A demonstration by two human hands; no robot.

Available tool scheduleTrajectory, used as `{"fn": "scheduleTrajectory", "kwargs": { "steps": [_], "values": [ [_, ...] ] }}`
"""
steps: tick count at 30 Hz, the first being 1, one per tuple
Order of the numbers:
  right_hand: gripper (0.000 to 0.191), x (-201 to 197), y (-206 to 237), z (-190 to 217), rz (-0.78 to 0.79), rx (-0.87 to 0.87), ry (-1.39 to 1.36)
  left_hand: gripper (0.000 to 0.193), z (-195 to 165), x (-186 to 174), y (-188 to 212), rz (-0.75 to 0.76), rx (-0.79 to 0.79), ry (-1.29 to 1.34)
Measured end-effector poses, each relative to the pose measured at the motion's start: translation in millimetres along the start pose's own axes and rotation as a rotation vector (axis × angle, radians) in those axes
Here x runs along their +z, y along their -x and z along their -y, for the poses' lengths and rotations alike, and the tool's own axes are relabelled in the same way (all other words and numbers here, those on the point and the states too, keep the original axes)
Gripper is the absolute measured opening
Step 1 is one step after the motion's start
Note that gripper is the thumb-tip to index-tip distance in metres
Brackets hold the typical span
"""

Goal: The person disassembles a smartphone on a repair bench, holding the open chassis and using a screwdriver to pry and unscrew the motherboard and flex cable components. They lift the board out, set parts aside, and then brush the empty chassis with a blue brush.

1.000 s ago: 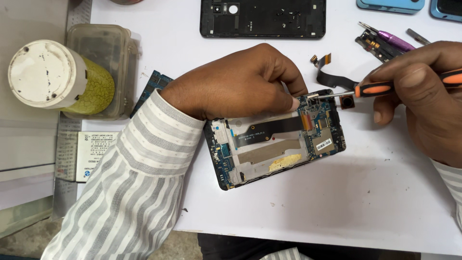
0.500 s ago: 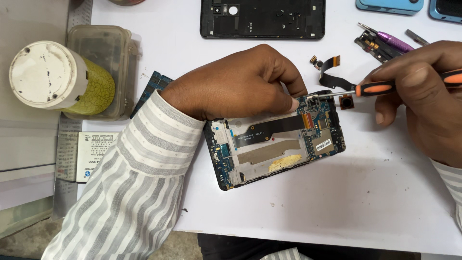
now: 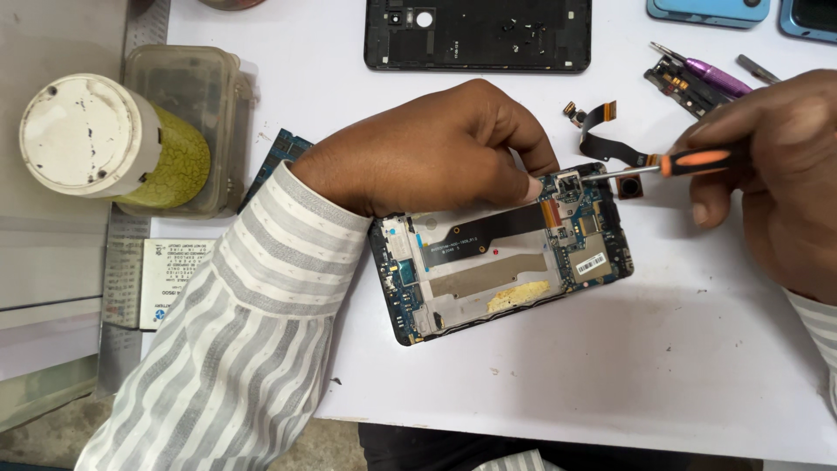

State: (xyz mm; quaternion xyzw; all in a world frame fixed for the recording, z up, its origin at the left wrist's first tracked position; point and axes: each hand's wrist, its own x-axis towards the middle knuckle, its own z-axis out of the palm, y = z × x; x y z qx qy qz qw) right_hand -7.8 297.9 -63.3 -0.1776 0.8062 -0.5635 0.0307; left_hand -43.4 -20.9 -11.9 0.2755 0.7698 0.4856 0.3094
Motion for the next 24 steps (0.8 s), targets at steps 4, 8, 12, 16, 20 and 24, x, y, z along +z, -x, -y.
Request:
{"fn": "scheduleTrajectory", "kwargs": {
  "steps": [4, 8, 12, 16, 20, 24],
  "values": [
    [0.047, -5.7, 9.8, -11.8, -0.080, -0.047, 0.066, 0.029, 0.6, -1.4, -2.0, 0.010, -0.041, 0.052],
    [0.033, -10.5, 15.2, -19.0, -0.115, -0.012, -0.035, 0.029, 0.7, -1.3, -2.5, 0.011, -0.062, 0.120],
    [0.027, -11.1, 13.8, -17.4, -0.086, 0.007, -0.491, 0.031, 1.5, -1.4, -2.1, 0.004, -0.061, 0.146],
    [0.024, -7.8, 11.0, -4.6, -0.111, 0.011, -0.142, 0.032, 3.9, -3.7, -1.3, 0.017, -0.049, 0.185],
    [0.023, 0.7, 8.8, 10.1, -0.087, 0.031, -0.067, 0.034, 8.0, -4.6, -2.6, 0.010, -0.005, 0.176],
    [0.020, 5.5, 5.7, 19.2, -0.066, 0.038, -0.114, 0.033, 12.0, -6.5, -4.0, 0.014, 0.056, 0.187]
  ]
}}
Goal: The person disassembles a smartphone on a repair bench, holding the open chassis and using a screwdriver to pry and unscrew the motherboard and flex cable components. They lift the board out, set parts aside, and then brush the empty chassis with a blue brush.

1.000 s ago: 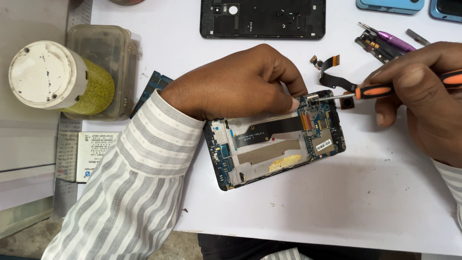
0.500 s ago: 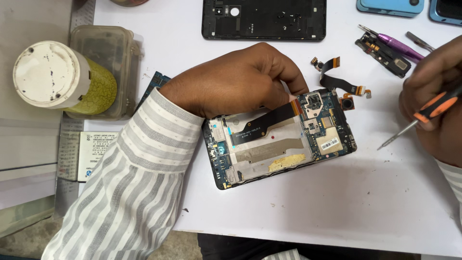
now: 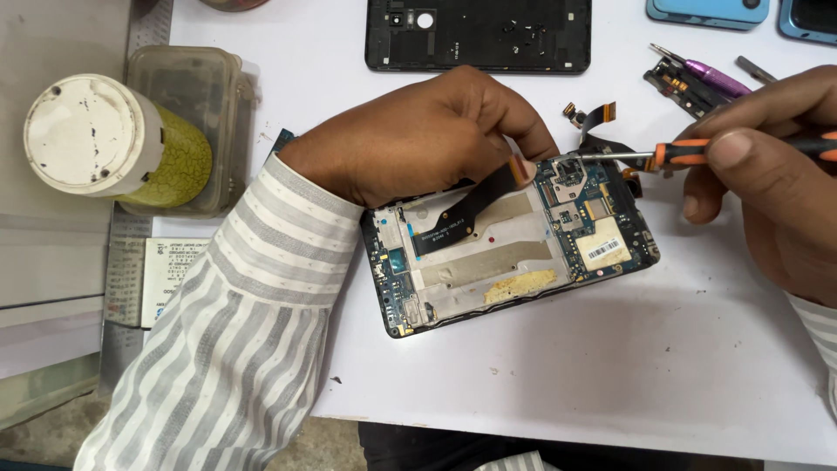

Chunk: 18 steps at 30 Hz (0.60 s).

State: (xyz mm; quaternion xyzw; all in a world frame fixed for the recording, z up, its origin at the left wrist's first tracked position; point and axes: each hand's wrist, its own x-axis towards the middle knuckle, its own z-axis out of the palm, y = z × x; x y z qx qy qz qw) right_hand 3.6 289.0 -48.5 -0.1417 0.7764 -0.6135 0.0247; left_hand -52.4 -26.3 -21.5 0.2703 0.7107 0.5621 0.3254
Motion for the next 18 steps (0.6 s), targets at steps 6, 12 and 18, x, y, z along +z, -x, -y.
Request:
{"fn": "scheduleTrajectory", "kwargs": {
  "steps": [6, 12, 18],
  "values": [
    [0.019, 1.8, 0.2, 2.1, -0.001, 0.008, 0.021, 0.036, 1.2, -1.3, 0.2, 0.010, -0.016, 0.038],
    [0.020, 1.3, 0.0, 0.9, 0.003, 0.012, 0.019, 0.037, 0.9, -2.4, 0.5, 0.011, -0.014, 0.029],
    [0.022, 0.4, 0.5, -1.3, 0.008, -0.006, -0.008, 0.032, 1.8, -3.7, -0.2, 0.032, -0.015, 0.068]
  ]
}}
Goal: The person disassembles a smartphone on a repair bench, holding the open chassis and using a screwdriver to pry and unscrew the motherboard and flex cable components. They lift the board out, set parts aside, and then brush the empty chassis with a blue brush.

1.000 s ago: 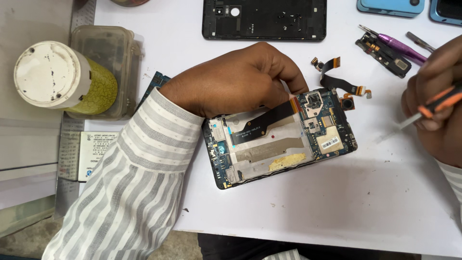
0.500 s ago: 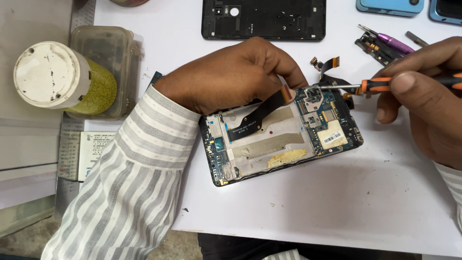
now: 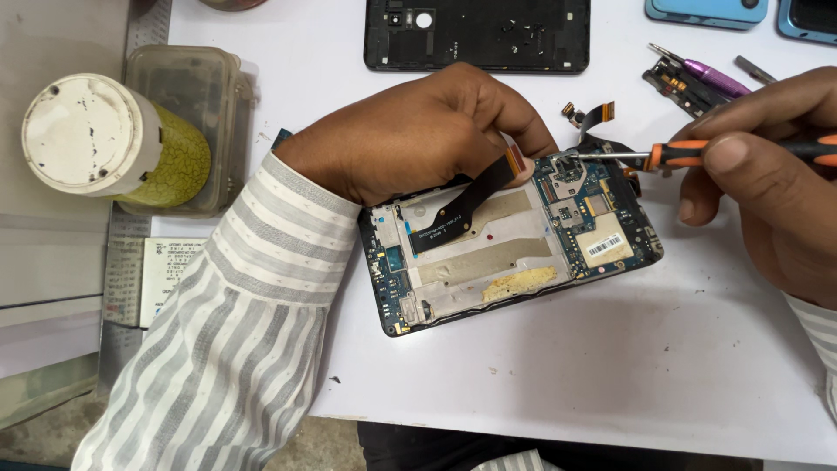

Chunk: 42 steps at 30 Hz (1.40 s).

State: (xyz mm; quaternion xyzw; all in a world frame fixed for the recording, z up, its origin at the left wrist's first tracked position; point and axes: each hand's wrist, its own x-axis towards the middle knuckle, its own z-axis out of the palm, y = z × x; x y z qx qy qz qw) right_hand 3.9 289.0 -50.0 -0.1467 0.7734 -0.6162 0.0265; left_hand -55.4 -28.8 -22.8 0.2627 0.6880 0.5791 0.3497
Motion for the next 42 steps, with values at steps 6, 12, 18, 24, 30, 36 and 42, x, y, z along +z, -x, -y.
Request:
{"fn": "scheduleTrajectory", "kwargs": {
  "steps": [6, 12, 18, 24, 30, 36, 42],
  "values": [
    [0.022, -1.2, 0.5, -0.9, 0.012, -0.014, -0.005, 0.033, 1.4, -0.8, -0.5, 0.000, 0.011, 0.012],
    [0.020, -0.2, 0.4, 2.4, 0.036, -0.017, -0.024, 0.032, 2.1, -1.2, -1.1, 0.001, 0.007, 0.025],
    [0.021, 0.8, -1.6, 5.4, 0.070, -0.024, -0.063, 0.032, 2.1, -1.5, -0.8, 0.006, 0.015, 0.026],
    [0.015, -1.8, -1.6, 1.9, 0.055, -0.001, -0.060, 0.031, 1.3, -0.4, -0.7, -0.006, 0.005, 0.016],
    [0.020, -5.7, -2.1, -1.5, 0.062, 0.022, -0.045, 0.031, 0.6, 0.1, -1.3, -0.002, 0.007, 0.023],
    [0.024, -2.6, -2.2, 0.9, 0.009, 0.030, -0.076, 0.032, 1.1, 0.9, -0.9, -0.009, 0.000, -0.016],
    [0.022, -1.1, -3.0, 2.8, 0.002, 0.028, -0.053, 0.033, 1.0, 1.0, 0.1, 0.001, 0.040, -0.037]
  ]
}}
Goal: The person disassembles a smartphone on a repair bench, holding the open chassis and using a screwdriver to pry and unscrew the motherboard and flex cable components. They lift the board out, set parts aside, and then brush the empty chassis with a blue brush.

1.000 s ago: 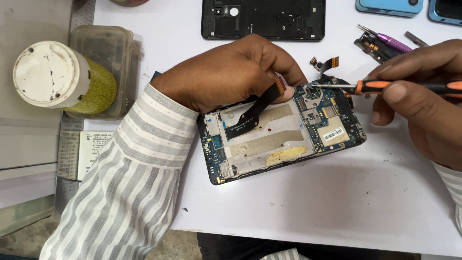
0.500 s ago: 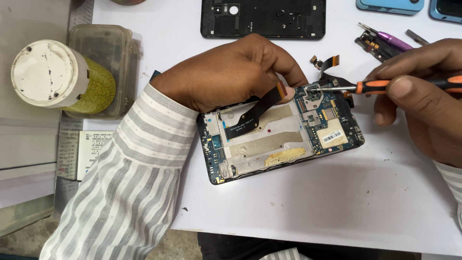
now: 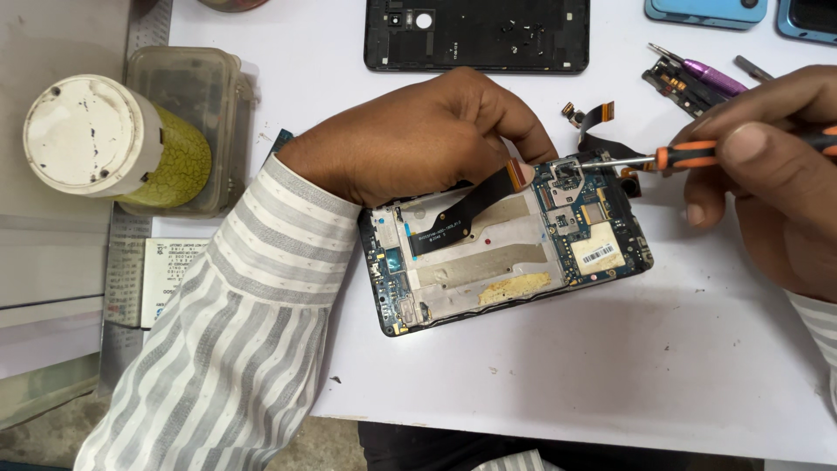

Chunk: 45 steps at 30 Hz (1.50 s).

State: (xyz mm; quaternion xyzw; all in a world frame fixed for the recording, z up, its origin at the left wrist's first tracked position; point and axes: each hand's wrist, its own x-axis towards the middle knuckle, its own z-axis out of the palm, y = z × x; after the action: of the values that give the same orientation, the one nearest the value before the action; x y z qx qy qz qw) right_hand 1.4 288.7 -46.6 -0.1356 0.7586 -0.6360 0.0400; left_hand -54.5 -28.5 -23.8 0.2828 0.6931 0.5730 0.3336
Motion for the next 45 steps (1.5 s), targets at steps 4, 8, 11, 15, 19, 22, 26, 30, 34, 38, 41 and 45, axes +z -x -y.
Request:
{"fn": "scheduleTrajectory", "kwargs": {
  "steps": [4, 8, 11, 15, 19, 22, 26, 30, 34, 38, 41, 45],
  "values": [
    [0.022, -0.8, 0.7, -0.2, 0.008, 0.031, 0.015, 0.032, -0.9, 0.3, 0.5, -0.002, -0.011, -0.018],
    [0.021, -0.8, 1.9, 0.5, 0.015, 0.042, 0.006, 0.033, -1.5, 0.8, 0.2, -0.013, -0.029, -0.037],
    [0.022, 0.1, 1.9, 1.0, 0.021, 0.038, 0.001, 0.034, -1.1, 1.4, 0.1, -0.015, -0.018, -0.053],
    [0.026, 1.1, 0.7, 0.4, 0.011, 0.027, 0.037, 0.034, -0.1, 2.4, 0.0, -0.023, -0.003, -0.090],
    [0.027, 0.1, -0.3, -1.1, 0.022, -0.006, 0.017, 0.033, 0.2, 2.4, 0.0, -0.021, -0.002, -0.085],
    [0.025, -1.2, 0.8, -1.6, 0.026, 0.016, 0.002, 0.033, 0.1, 2.4, 0.0, -0.018, -0.015, -0.064],
    [0.022, -0.5, 2.4, -2.4, 0.024, 0.011, -0.017, 0.031, 0.2, 2.1, -0.6, -0.009, -0.018, -0.059],
    [0.020, 0.5, 1.5, -2.2, 0.027, -0.001, 0.000, 0.032, 0.5, 1.7, -0.1, -0.012, -0.007, -0.058],
    [0.021, 1.8, 0.6, -1.1, 0.038, -0.014, -0.005, 0.033, 0.4, 1.8, 0.1, -0.019, -0.028, -0.073],
    [0.022, 3.5, 0.6, -0.1, 0.029, -0.003, -0.012, 0.032, 0.2, 1.6, -0.4, -0.007, -0.011, -0.055],
    [0.023, 3.7, -0.2, -0.1, 0.026, -0.031, 0.001, 0.033, 0.1, 1.7, -0.2, -0.010, -0.010, -0.061],
    [0.021, 1.2, -0.2, -0.8, 0.051, -0.028, -0.012, 0.033, 0.4, 2.7, 0.0, -0.025, -0.024, -0.076]
  ]
}}
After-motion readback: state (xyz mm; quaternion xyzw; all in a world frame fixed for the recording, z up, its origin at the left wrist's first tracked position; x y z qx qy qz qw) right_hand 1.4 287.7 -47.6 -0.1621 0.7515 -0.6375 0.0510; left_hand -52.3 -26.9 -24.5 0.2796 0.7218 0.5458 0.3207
